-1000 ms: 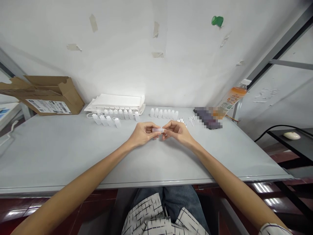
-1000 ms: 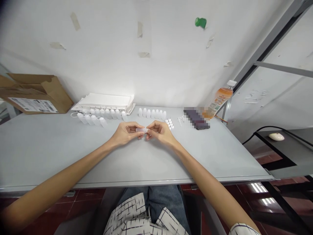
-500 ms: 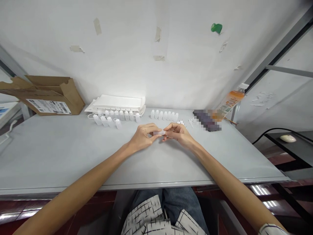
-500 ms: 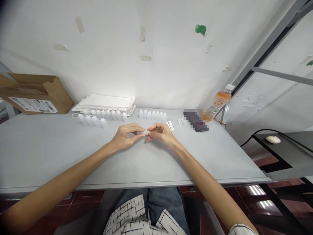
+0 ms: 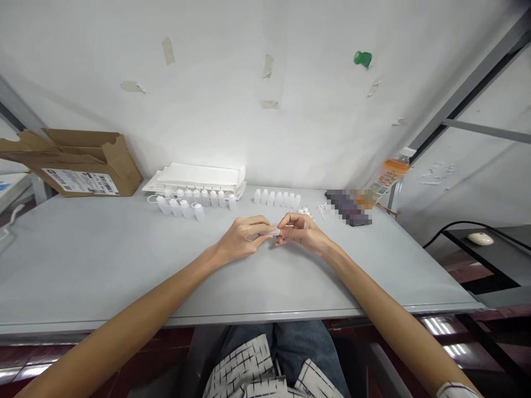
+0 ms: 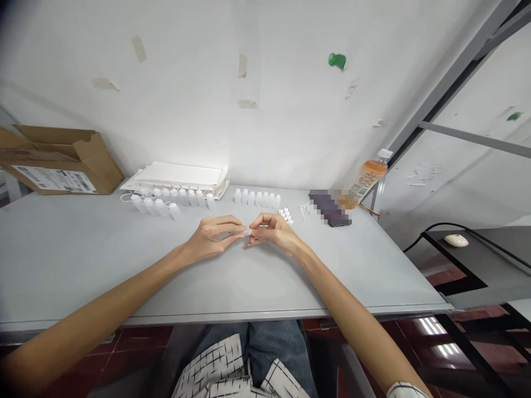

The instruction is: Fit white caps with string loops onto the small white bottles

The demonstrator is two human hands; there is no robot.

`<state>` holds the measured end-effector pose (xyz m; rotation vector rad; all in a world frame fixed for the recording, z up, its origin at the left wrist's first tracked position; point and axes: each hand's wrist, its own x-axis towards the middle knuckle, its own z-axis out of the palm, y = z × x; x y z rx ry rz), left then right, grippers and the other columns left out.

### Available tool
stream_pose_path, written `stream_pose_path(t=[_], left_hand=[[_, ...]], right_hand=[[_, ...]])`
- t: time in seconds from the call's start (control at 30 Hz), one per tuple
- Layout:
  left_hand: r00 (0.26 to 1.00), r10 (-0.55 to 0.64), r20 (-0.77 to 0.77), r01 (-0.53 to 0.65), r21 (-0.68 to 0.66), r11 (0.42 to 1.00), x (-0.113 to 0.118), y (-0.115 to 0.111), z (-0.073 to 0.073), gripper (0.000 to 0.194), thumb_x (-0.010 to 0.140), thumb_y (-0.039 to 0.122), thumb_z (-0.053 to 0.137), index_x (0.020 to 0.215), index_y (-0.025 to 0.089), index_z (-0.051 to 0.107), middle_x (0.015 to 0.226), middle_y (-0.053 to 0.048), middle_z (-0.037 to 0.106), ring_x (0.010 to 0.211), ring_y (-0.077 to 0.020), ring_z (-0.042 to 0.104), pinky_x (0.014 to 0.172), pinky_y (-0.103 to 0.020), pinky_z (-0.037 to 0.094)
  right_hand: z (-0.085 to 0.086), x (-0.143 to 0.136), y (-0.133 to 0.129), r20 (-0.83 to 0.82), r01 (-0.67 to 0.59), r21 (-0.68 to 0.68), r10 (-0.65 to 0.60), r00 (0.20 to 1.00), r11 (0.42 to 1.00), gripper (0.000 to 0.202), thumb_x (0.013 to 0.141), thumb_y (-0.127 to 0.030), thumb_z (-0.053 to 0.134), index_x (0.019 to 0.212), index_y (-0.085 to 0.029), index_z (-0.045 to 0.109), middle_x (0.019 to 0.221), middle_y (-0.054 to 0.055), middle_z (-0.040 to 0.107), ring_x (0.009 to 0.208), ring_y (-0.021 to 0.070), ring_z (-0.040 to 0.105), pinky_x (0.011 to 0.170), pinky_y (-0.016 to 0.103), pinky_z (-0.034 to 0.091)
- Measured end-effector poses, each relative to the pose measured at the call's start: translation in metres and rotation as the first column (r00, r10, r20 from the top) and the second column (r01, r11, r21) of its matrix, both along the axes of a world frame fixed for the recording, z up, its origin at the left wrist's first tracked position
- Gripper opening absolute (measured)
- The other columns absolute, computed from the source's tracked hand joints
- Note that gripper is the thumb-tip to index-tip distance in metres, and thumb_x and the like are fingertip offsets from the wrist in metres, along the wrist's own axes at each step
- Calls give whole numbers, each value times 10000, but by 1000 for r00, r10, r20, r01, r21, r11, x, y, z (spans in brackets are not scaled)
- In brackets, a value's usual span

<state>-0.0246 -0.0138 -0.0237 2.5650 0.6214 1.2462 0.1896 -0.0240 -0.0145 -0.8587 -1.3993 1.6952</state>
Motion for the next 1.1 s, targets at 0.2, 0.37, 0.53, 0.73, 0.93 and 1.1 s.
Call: stream_pose_path(t=[0.2,0.37,0.53,0.73,0.93,1.1], left_hand=[[989,69,130,-51,-140,989,4,0,1,170,858,265,619,934,164,732,880,-84,730,728,-143,672,651,-243,565],[969,146,201,-19,-525,851,6,2,8,321,819,393,677,985,122,721,801,-80,725,653,-166,689,622,-280,589],[962,94,258,124,-714,689,3,4,10,341,835,411,676,981,108,727,616,-42,685,551,-160,664,588,-290,576],[942,69,329,200,-713,672,2,5,11,335,739,388,775,934,117,753,741,-56,705,574,-152,664,579,-303,597],[940,35,339,221,-684,695,1,7,6,313,736,378,775,925,129,762,818,-60,693,570,-133,658,573,-294,596],[949,43,314,179,-644,744,2,8,3,292,746,359,767,931,133,762,835,-57,677,587,-131,665,576,-276,584]], right_hand=[[7,-2,0,27,81,142,-85,996,987,292,737,-317,781,970,-182,668,747,2,668,713,172,690,803,420,587],[10,-7,-2,63,188,362,-225,972,913,322,768,-368,756,1018,-189,663,810,27,684,703,181,696,770,410,582],[8,-9,-3,117,240,426,-316,941,872,313,751,-402,762,955,-176,694,823,46,678,703,193,697,723,389,586],[6,-11,-7,141,156,372,-222,965,915,335,786,-450,721,941,-153,707,859,90,726,725,217,721,739,402,595],[4,-12,-7,69,162,308,-192,979,937,343,757,-459,748,899,-152,690,816,75,724,711,202,711,731,391,594],[4,-13,-6,21,174,221,-183,983,960,320,716,-418,789,855,-150,684,800,59,712,681,179,693,722,376,586]])
